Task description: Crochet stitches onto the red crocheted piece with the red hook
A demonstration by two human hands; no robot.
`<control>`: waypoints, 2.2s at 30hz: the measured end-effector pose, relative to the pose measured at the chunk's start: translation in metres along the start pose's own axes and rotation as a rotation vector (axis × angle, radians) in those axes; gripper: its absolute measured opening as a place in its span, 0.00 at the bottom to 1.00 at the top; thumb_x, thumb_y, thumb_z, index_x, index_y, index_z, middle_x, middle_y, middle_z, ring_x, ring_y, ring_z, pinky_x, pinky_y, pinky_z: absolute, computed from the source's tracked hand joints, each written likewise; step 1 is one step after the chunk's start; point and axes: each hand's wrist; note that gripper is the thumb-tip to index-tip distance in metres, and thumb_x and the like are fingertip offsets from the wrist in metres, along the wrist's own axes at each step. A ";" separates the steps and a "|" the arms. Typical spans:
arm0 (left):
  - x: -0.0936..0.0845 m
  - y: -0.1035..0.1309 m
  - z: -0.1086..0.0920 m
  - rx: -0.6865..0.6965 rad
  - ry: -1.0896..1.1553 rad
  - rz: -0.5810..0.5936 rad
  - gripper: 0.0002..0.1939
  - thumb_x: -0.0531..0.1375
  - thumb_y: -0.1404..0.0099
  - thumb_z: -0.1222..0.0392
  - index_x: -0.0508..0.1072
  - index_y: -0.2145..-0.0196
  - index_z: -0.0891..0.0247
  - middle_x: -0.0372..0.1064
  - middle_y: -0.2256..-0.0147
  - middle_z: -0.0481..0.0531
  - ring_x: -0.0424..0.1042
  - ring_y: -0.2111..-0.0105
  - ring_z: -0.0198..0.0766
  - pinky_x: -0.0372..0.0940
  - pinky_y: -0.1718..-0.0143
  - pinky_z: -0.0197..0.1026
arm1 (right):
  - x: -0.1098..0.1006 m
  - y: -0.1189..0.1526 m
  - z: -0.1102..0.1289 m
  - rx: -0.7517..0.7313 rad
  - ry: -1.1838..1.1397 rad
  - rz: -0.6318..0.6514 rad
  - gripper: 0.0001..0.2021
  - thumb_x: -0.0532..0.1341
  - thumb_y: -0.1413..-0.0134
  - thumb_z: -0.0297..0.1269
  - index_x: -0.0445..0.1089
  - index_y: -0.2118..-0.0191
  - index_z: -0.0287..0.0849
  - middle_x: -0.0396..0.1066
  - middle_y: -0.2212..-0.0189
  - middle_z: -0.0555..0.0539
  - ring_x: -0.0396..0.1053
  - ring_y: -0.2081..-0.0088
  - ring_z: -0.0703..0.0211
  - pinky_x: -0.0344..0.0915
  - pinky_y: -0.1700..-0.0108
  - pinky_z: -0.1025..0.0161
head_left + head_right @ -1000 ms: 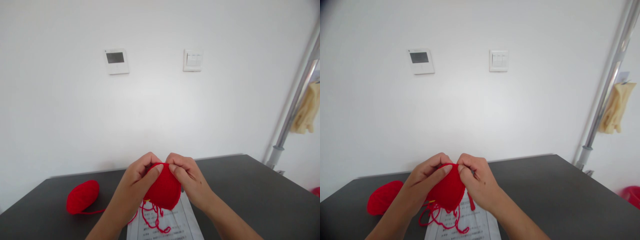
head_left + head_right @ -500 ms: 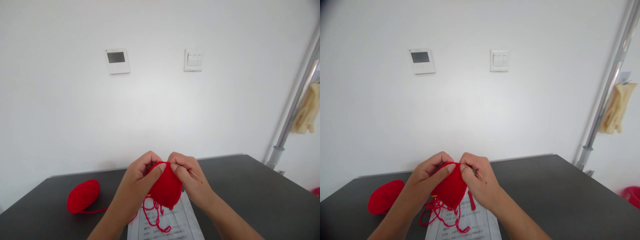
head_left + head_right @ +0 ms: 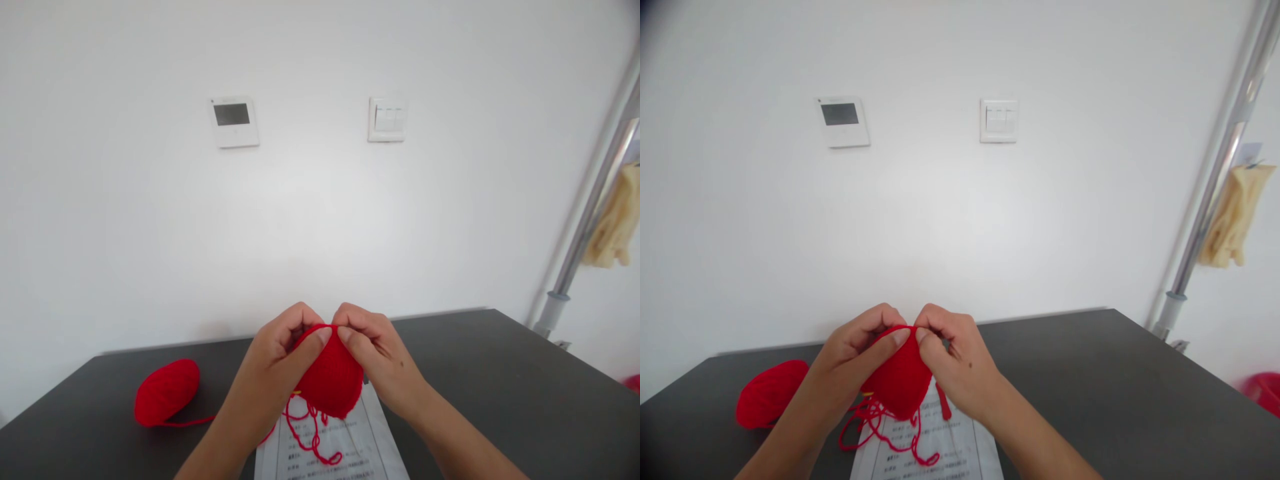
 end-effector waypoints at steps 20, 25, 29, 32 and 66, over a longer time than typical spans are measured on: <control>-0.005 -0.002 0.002 -0.012 0.028 0.103 0.09 0.58 0.39 0.57 0.66 0.74 0.62 0.60 0.80 0.42 0.55 0.80 0.29 0.50 0.79 0.31 | -0.001 0.000 0.001 -0.033 0.020 0.000 0.10 0.51 0.46 0.31 0.58 0.78 0.42 0.54 0.82 0.56 0.51 0.79 0.67 0.50 0.76 0.68; -0.004 -0.002 0.000 -0.029 0.019 0.107 0.08 0.58 0.39 0.57 0.66 0.74 0.62 0.60 0.80 0.42 0.56 0.80 0.30 0.50 0.80 0.32 | -0.001 0.000 0.001 -0.036 0.016 0.001 0.10 0.50 0.48 0.30 0.58 0.79 0.42 0.53 0.82 0.56 0.50 0.80 0.68 0.49 0.76 0.68; -0.004 -0.002 0.000 -0.025 -0.001 0.102 0.08 0.58 0.40 0.57 0.67 0.74 0.61 0.59 0.80 0.42 0.55 0.80 0.30 0.50 0.80 0.32 | -0.001 -0.001 0.001 -0.036 -0.001 0.011 0.09 0.50 0.49 0.29 0.58 0.79 0.43 0.52 0.83 0.57 0.49 0.80 0.68 0.48 0.77 0.68; -0.006 -0.002 0.000 -0.005 -0.024 0.093 0.08 0.58 0.39 0.57 0.66 0.74 0.61 0.59 0.80 0.42 0.55 0.80 0.30 0.50 0.80 0.32 | -0.001 0.000 0.002 -0.027 0.001 0.027 0.09 0.50 0.48 0.30 0.58 0.78 0.43 0.52 0.83 0.57 0.48 0.81 0.68 0.48 0.77 0.69; -0.005 -0.002 0.004 0.061 -0.094 0.045 0.09 0.56 0.38 0.57 0.65 0.74 0.62 0.59 0.79 0.42 0.55 0.78 0.31 0.52 0.76 0.34 | -0.001 0.001 0.000 -0.036 0.010 0.006 0.10 0.50 0.46 0.30 0.58 0.78 0.42 0.53 0.83 0.57 0.48 0.82 0.70 0.47 0.79 0.69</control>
Point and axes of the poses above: each hand's wrist, its own y-axis away from the middle knuckle, its own x-axis out of the palm, z = x × y
